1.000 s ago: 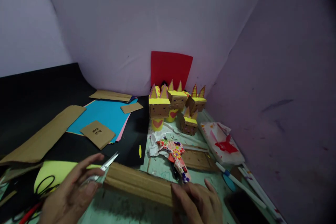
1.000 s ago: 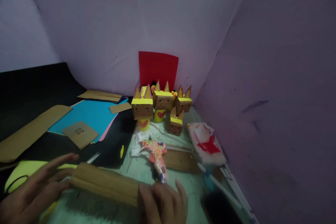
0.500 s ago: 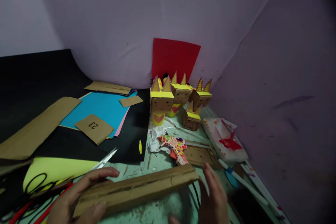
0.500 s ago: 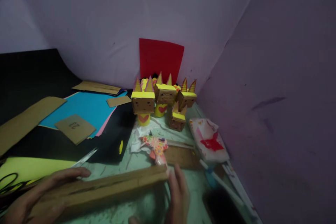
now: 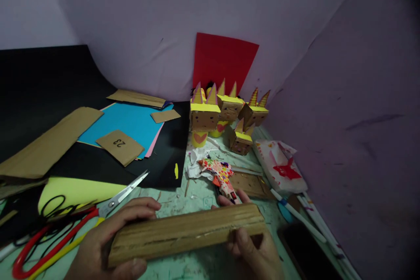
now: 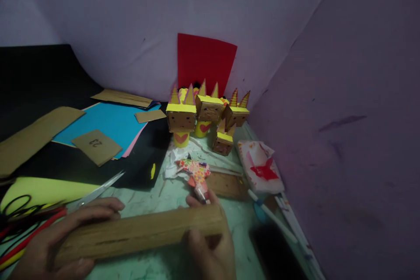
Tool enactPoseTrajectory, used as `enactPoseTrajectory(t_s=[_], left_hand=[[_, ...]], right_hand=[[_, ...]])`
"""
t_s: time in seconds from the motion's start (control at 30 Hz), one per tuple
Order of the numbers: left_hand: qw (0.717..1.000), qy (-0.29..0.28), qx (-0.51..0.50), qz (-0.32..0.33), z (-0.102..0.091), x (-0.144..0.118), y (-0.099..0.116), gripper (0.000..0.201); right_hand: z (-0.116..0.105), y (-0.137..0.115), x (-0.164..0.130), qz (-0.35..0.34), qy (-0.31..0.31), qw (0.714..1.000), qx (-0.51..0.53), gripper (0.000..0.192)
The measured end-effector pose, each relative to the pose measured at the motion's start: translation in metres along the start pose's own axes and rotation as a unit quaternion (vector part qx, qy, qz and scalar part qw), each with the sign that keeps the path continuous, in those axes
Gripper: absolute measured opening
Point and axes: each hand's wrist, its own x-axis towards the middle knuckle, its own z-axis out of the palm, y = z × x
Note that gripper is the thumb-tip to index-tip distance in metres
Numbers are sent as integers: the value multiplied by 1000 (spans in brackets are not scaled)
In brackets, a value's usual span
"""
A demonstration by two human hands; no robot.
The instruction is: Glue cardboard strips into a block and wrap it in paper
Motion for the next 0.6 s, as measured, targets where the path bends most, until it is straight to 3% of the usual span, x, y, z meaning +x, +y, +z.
enactPoseTrajectory(t_s=[0.13, 0.27, 0.37, 0.5, 0.6], left_hand=[[996, -25, -37, -81, -4, 4, -2, 67], [984, -35, -106, -137, -5, 9, -2, 51], [983, -33, -104, -145, -6, 12, 1, 45], [971, -56, -134, -189, -8, 14, 5, 52], [967, -79, -156, -184, -8, 16, -2, 54]], right_hand=[[-13, 5, 5, -14, 27, 997, -64, 90], [-15, 8, 7, -14, 31, 995, -93, 87], [-9, 4, 5, -22, 23, 995, -95, 88], [7, -9, -4, -61, 0, 996, -72, 93], [18, -13, -10, -104, -24, 994, -35, 103]])
